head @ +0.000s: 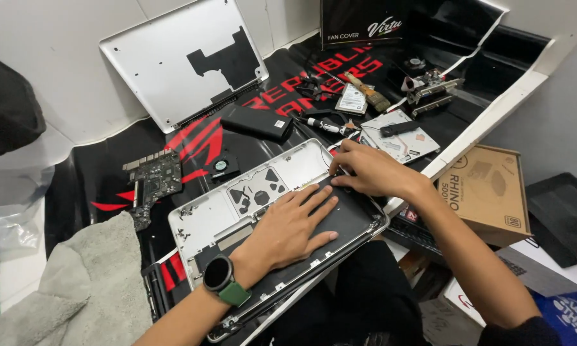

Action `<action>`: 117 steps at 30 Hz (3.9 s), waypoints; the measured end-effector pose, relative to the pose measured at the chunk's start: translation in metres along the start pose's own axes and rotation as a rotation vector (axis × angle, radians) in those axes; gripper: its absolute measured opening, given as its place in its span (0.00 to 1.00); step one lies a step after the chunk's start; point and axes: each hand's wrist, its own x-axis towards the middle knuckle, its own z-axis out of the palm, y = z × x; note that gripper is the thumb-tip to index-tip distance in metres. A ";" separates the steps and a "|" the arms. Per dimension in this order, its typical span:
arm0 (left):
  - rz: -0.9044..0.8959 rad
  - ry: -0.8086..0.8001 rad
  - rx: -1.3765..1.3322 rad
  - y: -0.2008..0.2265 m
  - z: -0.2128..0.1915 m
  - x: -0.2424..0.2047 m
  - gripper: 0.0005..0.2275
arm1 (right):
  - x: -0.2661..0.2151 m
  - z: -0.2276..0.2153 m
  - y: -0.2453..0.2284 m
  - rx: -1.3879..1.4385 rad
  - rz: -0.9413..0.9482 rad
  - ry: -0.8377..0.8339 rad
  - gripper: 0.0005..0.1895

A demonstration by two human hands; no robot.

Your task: The person assembles a laptop keyboard by placing a black plastic frame onto the silver keyboard base. They then use a screwdriver to tighten screws into the frame to secure it in place.

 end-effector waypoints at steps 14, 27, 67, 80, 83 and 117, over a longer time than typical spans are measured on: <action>-0.022 0.054 -0.042 0.001 -0.004 -0.003 0.31 | -0.004 0.001 -0.003 -0.016 0.009 0.021 0.12; -0.360 0.216 0.009 -0.044 -0.049 -0.139 0.12 | -0.041 -0.001 -0.064 0.033 -0.367 0.198 0.24; -0.429 0.549 -0.617 -0.020 -0.063 -0.163 0.18 | -0.018 -0.001 -0.116 -0.104 -0.319 -0.031 0.40; -0.321 0.833 -0.636 -0.015 -0.069 -0.161 0.19 | 0.012 0.010 -0.137 0.382 -0.578 0.042 0.16; -0.424 0.809 -0.941 -0.015 -0.068 -0.165 0.35 | 0.004 -0.011 -0.138 0.428 -0.603 0.196 0.15; -1.032 1.296 -0.909 -0.121 -0.045 -0.221 0.12 | -0.052 -0.032 0.000 0.151 0.106 0.291 0.10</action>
